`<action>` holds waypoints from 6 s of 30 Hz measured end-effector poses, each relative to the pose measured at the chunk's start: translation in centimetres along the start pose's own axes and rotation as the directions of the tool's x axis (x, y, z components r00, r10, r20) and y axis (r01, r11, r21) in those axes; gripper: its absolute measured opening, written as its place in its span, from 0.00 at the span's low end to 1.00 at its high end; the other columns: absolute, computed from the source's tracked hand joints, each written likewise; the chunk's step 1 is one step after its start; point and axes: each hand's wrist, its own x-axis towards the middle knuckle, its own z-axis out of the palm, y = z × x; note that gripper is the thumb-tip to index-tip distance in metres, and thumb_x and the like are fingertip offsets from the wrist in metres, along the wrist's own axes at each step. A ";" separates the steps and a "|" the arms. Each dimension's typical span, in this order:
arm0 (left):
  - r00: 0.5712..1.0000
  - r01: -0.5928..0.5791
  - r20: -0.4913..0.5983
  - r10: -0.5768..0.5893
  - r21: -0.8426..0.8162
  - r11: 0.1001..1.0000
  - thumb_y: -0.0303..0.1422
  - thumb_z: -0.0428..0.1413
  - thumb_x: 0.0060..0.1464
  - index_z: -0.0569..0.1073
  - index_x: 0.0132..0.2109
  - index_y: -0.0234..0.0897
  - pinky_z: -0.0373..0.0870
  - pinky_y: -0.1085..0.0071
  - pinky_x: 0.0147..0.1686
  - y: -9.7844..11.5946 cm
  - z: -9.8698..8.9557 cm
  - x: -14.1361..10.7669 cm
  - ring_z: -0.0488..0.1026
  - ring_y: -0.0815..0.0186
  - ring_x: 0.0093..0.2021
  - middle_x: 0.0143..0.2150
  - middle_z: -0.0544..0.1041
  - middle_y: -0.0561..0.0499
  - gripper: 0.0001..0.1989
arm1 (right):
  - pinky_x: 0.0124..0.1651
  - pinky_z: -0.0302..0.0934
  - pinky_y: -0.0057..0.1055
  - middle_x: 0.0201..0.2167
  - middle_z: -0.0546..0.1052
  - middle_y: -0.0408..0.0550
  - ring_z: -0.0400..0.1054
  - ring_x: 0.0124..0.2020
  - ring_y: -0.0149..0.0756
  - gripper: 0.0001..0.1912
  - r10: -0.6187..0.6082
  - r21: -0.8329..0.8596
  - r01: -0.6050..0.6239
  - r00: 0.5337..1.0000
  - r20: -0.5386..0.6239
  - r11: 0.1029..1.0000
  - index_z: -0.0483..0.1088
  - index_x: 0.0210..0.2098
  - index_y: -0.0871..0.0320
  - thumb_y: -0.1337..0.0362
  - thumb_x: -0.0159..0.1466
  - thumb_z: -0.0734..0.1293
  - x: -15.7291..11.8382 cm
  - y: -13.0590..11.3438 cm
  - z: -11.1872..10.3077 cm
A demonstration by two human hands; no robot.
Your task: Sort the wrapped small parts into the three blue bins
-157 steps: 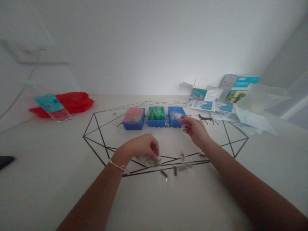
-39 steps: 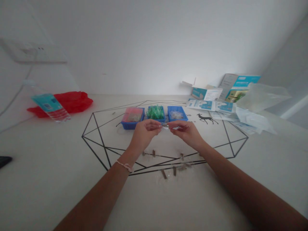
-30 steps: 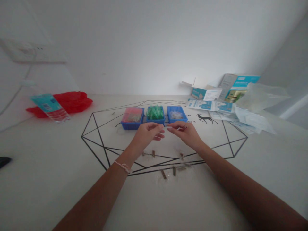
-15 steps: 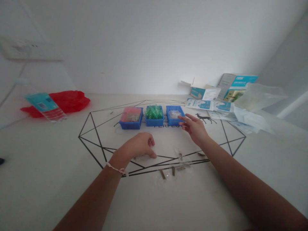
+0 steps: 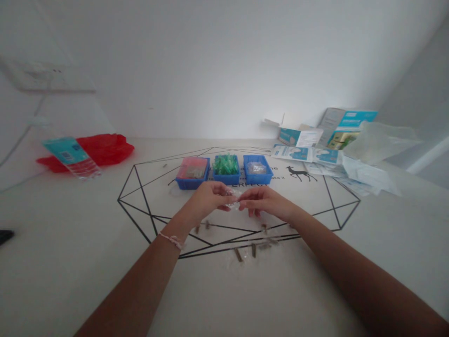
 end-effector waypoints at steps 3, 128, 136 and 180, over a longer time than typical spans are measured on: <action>0.999 0.024 0.044 -0.019 -0.131 0.991 0.36 0.71 0.37 0.76 0.29 0.33 0.75 0.63 0.42 0.1 0.6 -0.1 0.77 0.63 0.35 0.31 0.80 0.47 0.15 | 0.22 0.57 0.24 0.29 0.80 0.46 0.66 0.22 0.25 0.16 -0.054 0.021 0.055 0.996 -0.065 0.998 0.77 0.31 0.60 0.52 0.55 0.75 0.1 0.1 -0.1; 0.866 -0.145 -0.215 0.451 0.755 0.639 0.21 0.58 0.44 0.82 0.39 0.34 0.68 0.56 0.58 -3.5 -1.2 2.1 0.77 0.50 0.51 0.46 0.82 0.40 0.14 | 0.21 0.61 0.24 0.30 0.81 0.50 0.67 0.21 0.27 0.17 -0.066 0.123 0.184 0.773 -0.631 0.975 0.75 0.29 0.60 0.53 0.51 0.78 1.6 0.8 -2.6; 0.902 -0.173 -0.224 0.370 0.596 0.784 0.20 0.60 0.41 0.81 0.31 0.40 0.69 0.59 0.55 -4.8 -1.8 2.6 0.78 0.52 0.44 0.36 0.83 0.44 0.11 | 0.26 0.66 0.27 0.43 0.82 0.56 0.73 0.28 0.31 0.17 -0.061 0.137 0.206 0.736 -0.674 0.969 0.73 0.42 0.59 0.61 0.54 0.75 1.4 0.9 -4.3; 0.978 0.163 -0.110 -0.177 -0.128 0.978 0.39 0.65 0.45 0.78 0.31 0.34 0.67 0.72 0.27 -0.7 0.6 0.6 0.75 0.66 0.27 0.30 0.81 0.45 0.12 | 0.17 0.50 0.23 0.16 0.71 0.39 0.58 0.15 0.23 0.17 -0.035 -0.007 0.034 0.975 -0.221 0.999 0.75 0.25 0.60 0.52 0.54 0.75 0.5 0.7 -0.1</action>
